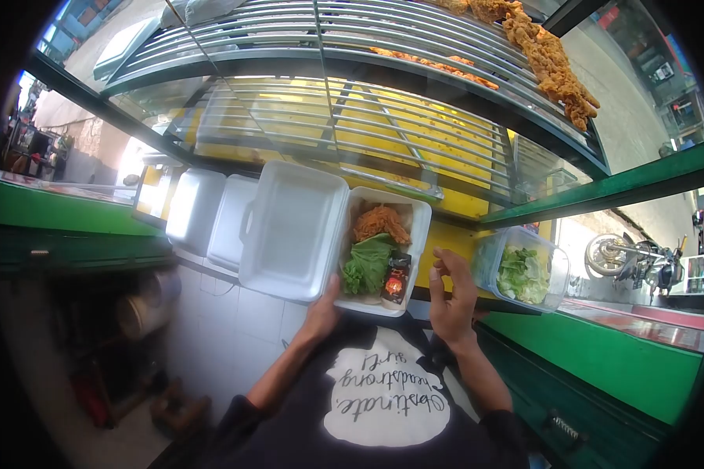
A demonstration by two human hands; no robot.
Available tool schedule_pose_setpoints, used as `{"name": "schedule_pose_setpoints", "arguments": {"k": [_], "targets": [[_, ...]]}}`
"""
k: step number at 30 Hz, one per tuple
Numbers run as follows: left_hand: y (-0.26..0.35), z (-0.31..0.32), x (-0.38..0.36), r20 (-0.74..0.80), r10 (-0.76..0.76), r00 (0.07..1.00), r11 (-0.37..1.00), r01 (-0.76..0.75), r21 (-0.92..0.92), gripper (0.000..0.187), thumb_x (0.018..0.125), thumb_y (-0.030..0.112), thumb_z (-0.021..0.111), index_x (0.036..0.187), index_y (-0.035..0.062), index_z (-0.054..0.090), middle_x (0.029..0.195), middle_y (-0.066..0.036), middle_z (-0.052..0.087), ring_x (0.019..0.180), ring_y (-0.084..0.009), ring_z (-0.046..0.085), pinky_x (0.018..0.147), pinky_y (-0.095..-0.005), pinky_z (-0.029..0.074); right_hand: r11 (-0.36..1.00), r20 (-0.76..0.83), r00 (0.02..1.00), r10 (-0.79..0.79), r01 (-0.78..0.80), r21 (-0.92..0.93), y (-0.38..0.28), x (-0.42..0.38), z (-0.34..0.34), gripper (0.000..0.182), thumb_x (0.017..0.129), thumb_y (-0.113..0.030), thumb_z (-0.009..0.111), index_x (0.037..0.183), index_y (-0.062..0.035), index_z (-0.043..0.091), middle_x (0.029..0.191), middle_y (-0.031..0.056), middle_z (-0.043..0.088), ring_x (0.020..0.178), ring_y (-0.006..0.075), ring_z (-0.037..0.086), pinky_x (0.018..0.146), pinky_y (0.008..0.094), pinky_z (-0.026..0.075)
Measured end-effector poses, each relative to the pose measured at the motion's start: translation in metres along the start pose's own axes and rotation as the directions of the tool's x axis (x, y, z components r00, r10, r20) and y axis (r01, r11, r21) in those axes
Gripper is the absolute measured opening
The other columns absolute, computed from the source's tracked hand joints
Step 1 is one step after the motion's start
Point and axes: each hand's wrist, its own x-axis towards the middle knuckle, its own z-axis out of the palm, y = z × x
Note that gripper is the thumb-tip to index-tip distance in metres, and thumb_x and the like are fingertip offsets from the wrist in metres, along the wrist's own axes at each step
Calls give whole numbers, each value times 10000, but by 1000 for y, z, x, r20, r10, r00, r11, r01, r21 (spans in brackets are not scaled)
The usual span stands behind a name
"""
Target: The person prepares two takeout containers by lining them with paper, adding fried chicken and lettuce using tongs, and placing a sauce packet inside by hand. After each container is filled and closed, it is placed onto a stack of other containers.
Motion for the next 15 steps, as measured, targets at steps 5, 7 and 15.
{"name": "schedule_pose_setpoints", "arguments": {"k": [5, 7, 15], "targets": [[20, 1, -5, 34, -52, 998, 994, 49, 99, 765, 966, 556, 431, 1385, -84, 401, 1353, -196, 485, 1248, -245, 436, 1060, -319, 320, 603, 224, 780, 584, -602, 524, 39, -11, 33, 277, 979, -178, 561, 1122, 47, 632, 975, 44, 650, 838, 68, 565, 755, 236, 497], [42, 7, -13, 97, -68, 993, 942, 32, 335, 667, 956, 477, 519, 1322, -79, 474, 1314, -199, 514, 1227, -252, 460, 1048, -326, 344, 550, 233, 755, 613, -619, 560, 52, -18, 43, 268, 975, -182, 570, 1060, 58, 654, 872, 2, 636, 749, 42, 543, 700, 218, 481], [25, -36, 11, 415, 444, 795, 627, -606, 490, 330, 841, 132, 711, 1133, 3, 627, 1103, -123, 654, 1032, -218, 603, 896, -349, 483, 782, 7, 817, 576, -553, 288, 80, -27, 38, 263, 952, -182, 604, 951, 76, 656, 715, -25, 589, 663, 43, 473, 602, 221, 404]]}}
